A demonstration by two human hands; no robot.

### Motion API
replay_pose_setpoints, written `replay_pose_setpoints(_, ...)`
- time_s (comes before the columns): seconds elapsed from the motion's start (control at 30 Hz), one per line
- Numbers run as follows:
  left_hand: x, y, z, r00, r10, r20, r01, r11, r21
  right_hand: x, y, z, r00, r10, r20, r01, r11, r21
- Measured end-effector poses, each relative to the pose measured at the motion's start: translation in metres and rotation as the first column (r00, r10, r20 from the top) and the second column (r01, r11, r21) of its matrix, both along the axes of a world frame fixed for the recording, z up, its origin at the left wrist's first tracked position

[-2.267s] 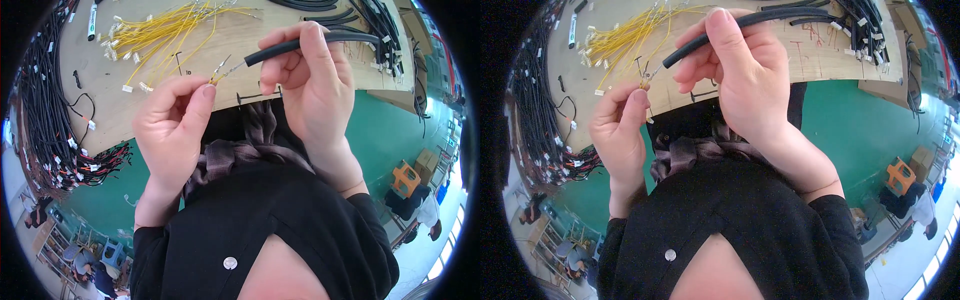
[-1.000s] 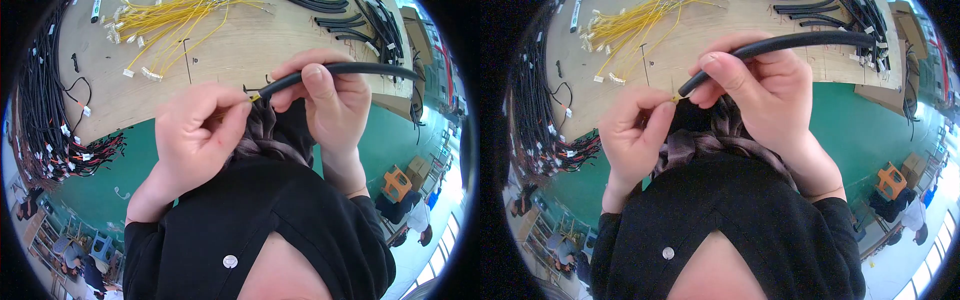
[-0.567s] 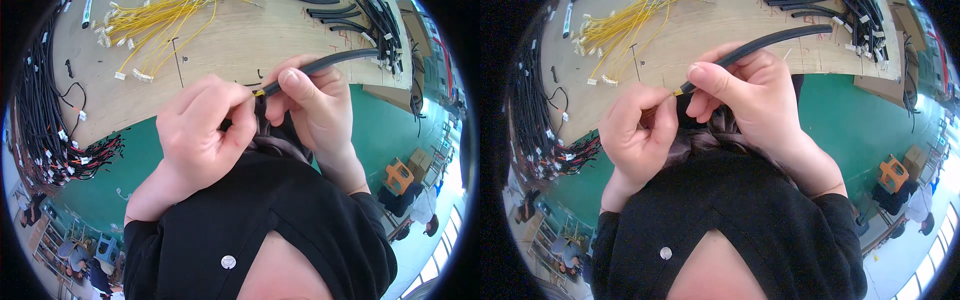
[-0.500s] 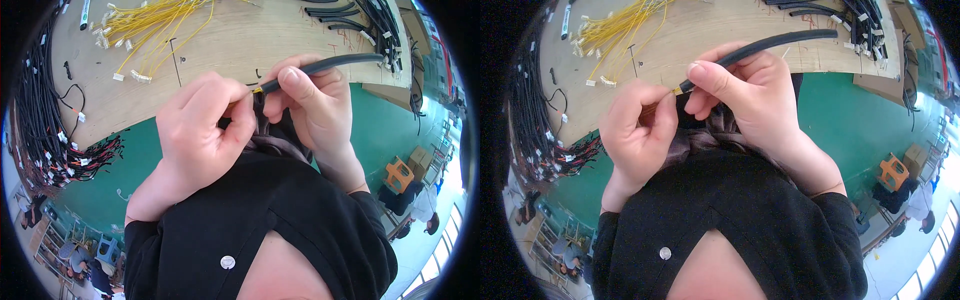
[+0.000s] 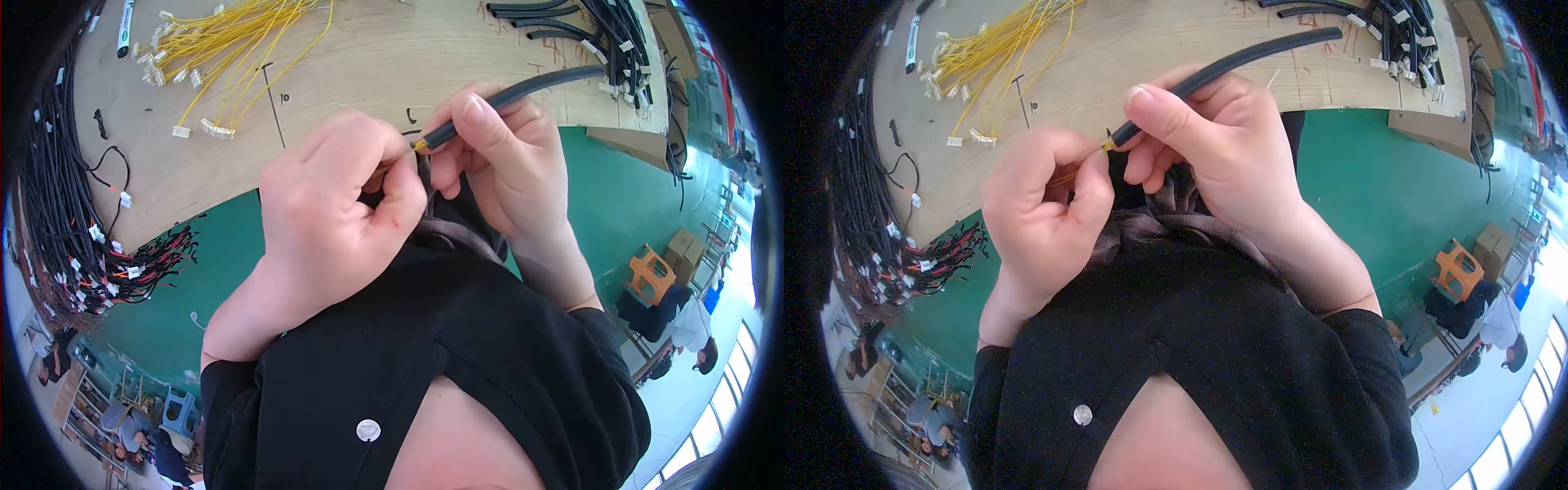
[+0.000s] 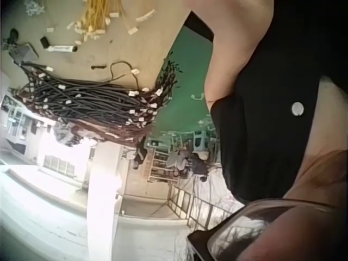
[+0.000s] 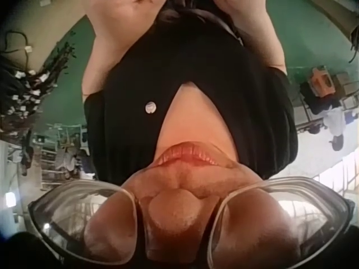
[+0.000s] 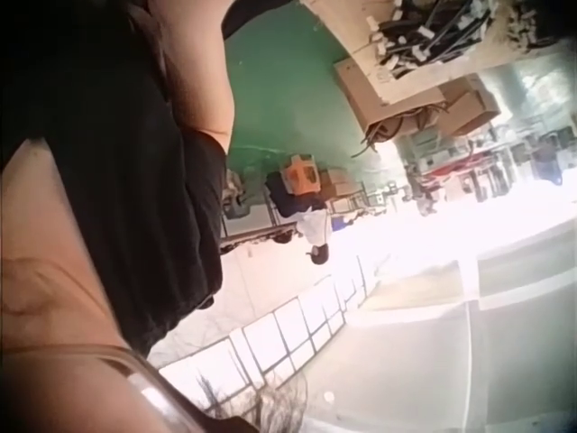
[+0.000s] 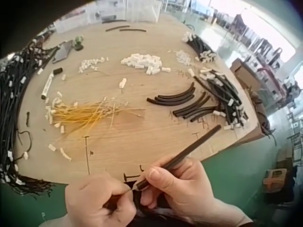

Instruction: The person assembles electronic cable harnesses by hand, inserting thin wires into connectors and threading them through protective sleeves.

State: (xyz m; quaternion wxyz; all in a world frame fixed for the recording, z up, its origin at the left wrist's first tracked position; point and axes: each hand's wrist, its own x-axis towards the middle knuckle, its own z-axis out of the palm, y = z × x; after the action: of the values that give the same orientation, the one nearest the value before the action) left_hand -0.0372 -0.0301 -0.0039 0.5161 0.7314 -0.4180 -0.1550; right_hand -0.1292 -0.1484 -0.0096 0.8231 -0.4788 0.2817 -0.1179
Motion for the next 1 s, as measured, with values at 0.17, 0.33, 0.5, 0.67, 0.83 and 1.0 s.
replay_pose_setpoints(0.17, 0.001, -0.004, -0.002, 0.999, -0.022, -0.043, 0.022, 1.0, -0.002, -0.004, 0.006, -0.002, 0.992, 0.033, 0.123, 0.016, 0.927, -0.376)
replay_pose_setpoints(0.33, 0.005, -0.004, 0.0, 0.992, -0.099, -0.084, 0.094, 0.994, -0.059, -0.007, -0.003, 0.004, 0.99, -0.045, 0.132, 0.063, 0.989, -0.135)
replay_pose_setpoints(0.5, 0.018, 0.009, -0.006, 0.97, -0.244, -0.009, 0.244, 0.967, 0.078, -0.01, -0.005, 0.008, 0.987, -0.123, 0.099, 0.147, 0.947, -0.286)
replay_pose_setpoints(0.67, 0.017, 0.002, 0.005, 0.907, -0.413, -0.081, 0.421, 0.897, 0.135, -0.012, 0.002, 0.009, 0.99, -0.054, 0.128, 0.087, 0.957, -0.276)
replay_pose_setpoints(0.83, 0.008, 0.015, -0.016, 0.879, -0.149, -0.453, 0.107, 0.987, -0.117, -0.016, -0.017, 0.01, 0.93, -0.212, 0.3, 0.23, 0.973, -0.027)
replay_pose_setpoints(1.0, 0.005, 0.017, -0.01, 0.206, -0.151, -0.967, -0.01, 0.988, -0.157, -0.011, -0.013, 0.015, 0.897, -0.283, 0.34, 0.334, 0.937, -0.102)
